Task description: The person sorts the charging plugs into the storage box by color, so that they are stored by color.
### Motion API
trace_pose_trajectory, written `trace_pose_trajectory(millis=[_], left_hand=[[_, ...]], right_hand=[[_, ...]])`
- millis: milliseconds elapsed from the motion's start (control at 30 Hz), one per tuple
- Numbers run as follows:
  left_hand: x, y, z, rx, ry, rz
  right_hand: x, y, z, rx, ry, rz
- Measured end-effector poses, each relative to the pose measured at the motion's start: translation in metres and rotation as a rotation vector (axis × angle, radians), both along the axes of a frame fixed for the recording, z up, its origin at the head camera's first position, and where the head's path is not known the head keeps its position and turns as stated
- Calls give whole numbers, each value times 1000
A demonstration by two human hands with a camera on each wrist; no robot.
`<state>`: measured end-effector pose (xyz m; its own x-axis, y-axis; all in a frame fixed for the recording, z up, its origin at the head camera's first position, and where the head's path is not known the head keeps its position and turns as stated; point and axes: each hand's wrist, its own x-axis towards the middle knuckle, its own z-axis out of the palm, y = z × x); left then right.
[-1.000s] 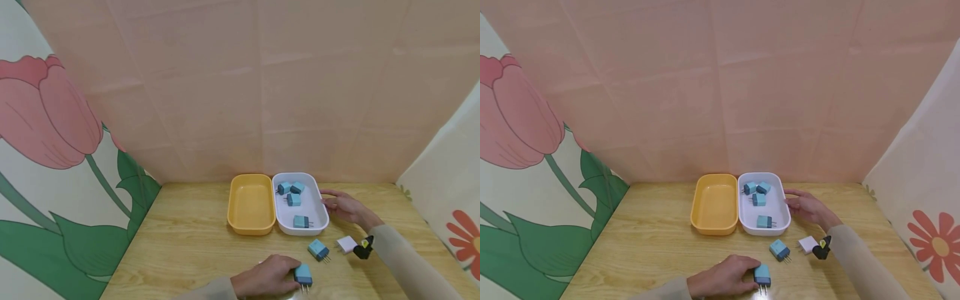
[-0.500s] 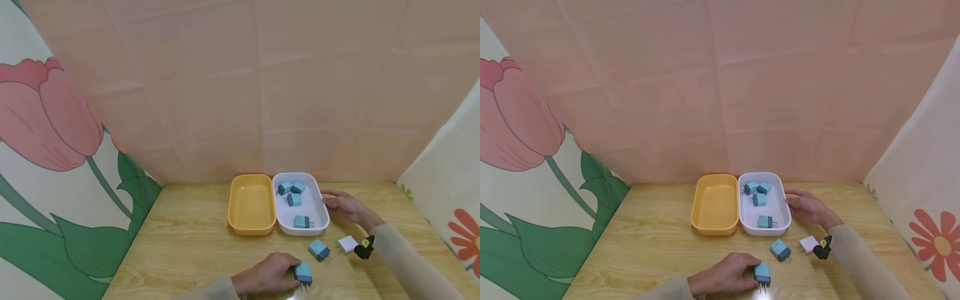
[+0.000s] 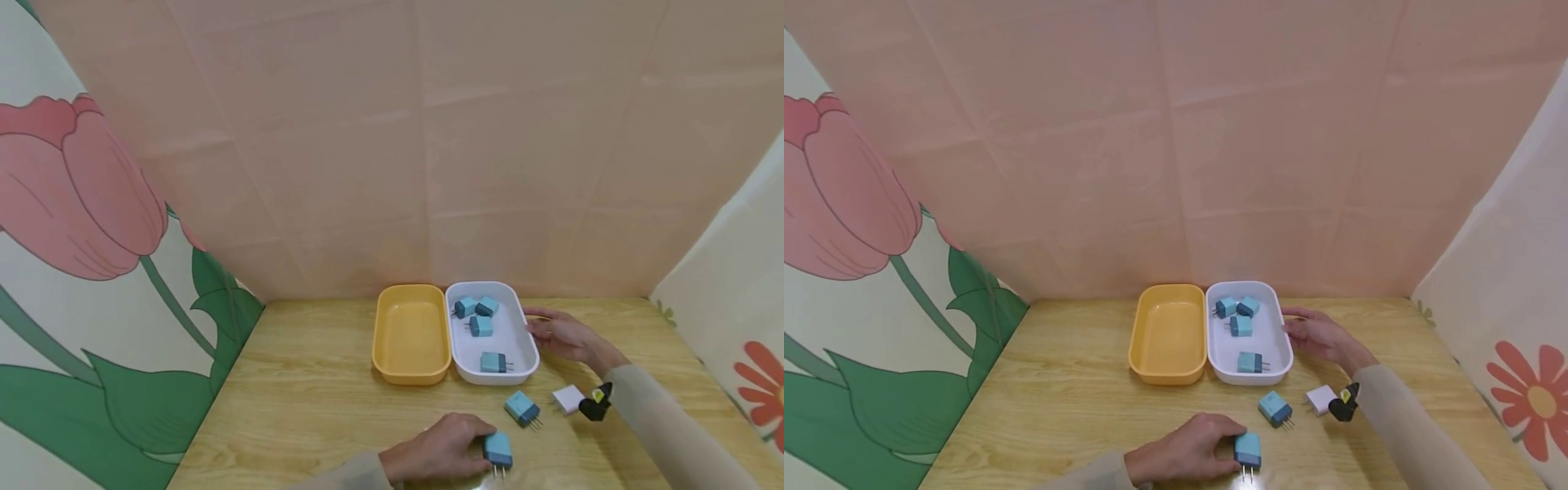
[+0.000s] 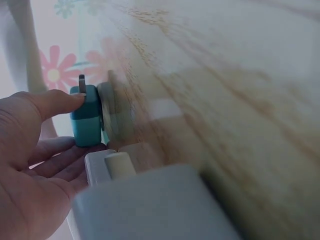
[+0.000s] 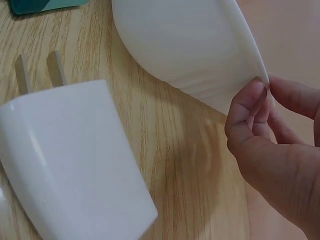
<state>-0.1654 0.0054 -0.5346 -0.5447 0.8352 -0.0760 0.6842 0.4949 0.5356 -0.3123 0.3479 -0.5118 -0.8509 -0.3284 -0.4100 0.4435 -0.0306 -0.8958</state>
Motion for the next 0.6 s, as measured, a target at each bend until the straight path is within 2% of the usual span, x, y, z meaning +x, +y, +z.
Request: trace_pose_trajectory(millis=[233, 433, 600], left_hand=[[0, -2, -1, 27, -59, 22], [-4, -6, 0, 85, -49, 8], [-5, -9, 2, 101, -84, -5]], right_hand=[[-1, 0, 1, -13, -3, 16], [0, -2, 5, -9, 13, 19], [1, -1, 6, 21, 14, 28]])
